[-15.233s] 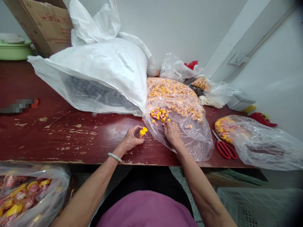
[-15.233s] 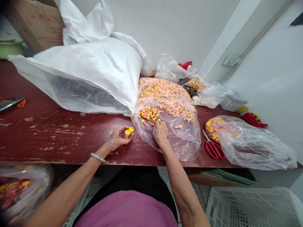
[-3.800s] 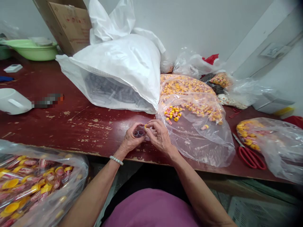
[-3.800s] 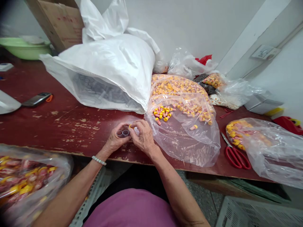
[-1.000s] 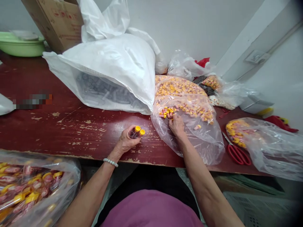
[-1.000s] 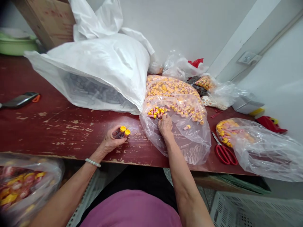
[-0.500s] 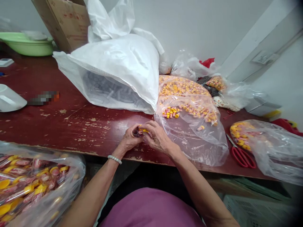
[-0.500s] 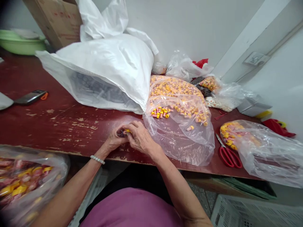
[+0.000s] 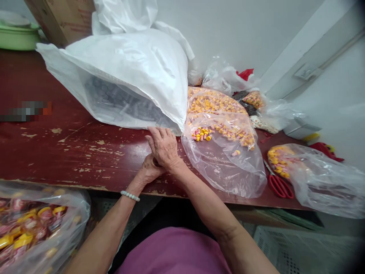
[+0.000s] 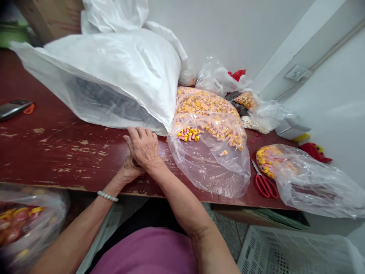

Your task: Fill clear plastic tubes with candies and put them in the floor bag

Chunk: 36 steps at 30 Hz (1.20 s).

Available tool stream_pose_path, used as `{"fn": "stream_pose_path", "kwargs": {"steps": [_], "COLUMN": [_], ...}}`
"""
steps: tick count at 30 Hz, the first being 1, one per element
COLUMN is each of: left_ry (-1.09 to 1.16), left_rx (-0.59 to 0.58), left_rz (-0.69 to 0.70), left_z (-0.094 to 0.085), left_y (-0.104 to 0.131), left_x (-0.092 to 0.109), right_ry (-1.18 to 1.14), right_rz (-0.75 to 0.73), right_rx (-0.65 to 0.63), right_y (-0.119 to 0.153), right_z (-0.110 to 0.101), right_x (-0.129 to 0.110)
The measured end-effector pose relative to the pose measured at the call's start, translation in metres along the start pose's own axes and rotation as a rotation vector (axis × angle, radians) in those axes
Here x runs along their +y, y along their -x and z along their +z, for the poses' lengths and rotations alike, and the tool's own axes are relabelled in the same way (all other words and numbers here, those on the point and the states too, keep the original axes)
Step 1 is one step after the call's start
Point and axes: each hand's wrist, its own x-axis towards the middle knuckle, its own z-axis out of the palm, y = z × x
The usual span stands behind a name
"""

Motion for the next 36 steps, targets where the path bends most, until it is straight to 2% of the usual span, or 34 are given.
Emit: {"fn": "stream_pose_path", "kwargs": {"steps": [2, 4, 6, 8, 9, 11, 13, 15, 21, 28, 32, 36], "left_ry": [-0.002, 0.031, 0.057, 0.055, 0.044, 0.029, 0.015, -0.001, -0.002, 0.062, 0.052, 0.031], "left_rx": [-0.01, -0.027, -0.048, -0.062, -0.062, -0.051, -0.041, -0.029, -0.034, -0.038, -0.066, -0.061], "left_rz": [-0.004, 0.019, 0.054, 0.069, 0.066, 0.061, 0.061, 0.057, 0.035, -0.009, -0.017, 0.005], "left_z": [0.0, 0.0, 0.0, 0.0, 0.001, 0.001, 0.002, 0.002, 0.0, 0.001, -0.001, -0.002], "left_y": [0.0, 0.0, 0.0, 0.001, 0.001, 0.001, 0.0, 0.0, 0.001, 0.002, 0.001, 0.001], "left_x": [-0.001, -0.001, 0.0, 0.0, 0.0, 0.0, 0.001, 0.004, 0.018, 0.012, 0.014, 0.018], "right_ry": [-0.028, -0.096, -0.136, -0.07, 0.012, 0.238, 0.294, 0.312, 0.316, 0.334, 0.327, 0.276], "right_rz": [-0.027, -0.067, -0.011, 0.192, 0.295, 0.493, 0.565, 0.589, 0.624, 0.627, 0.626, 0.623], "right_rx": [0.018, 0.088, 0.206, 0.3, 0.268, 0.017, -0.063, -0.089, -0.083, -0.032, -0.038, -0.058], "right_y": [0.003, 0.006, 0.008, 0.011, 0.015, 0.024, 0.037, 0.051, 0.072, 0.083, 0.085, 0.078], "right_z": [-0.002, -0.012, -0.025, -0.037, -0.041, -0.045, -0.043, -0.038, -0.031, -0.049, -0.056, -0.055], "right_x": [0.0, 0.013, 0.041, 0.084, 0.108, 0.154, 0.189, 0.21, 0.227, 0.24, 0.249, 0.258]}}
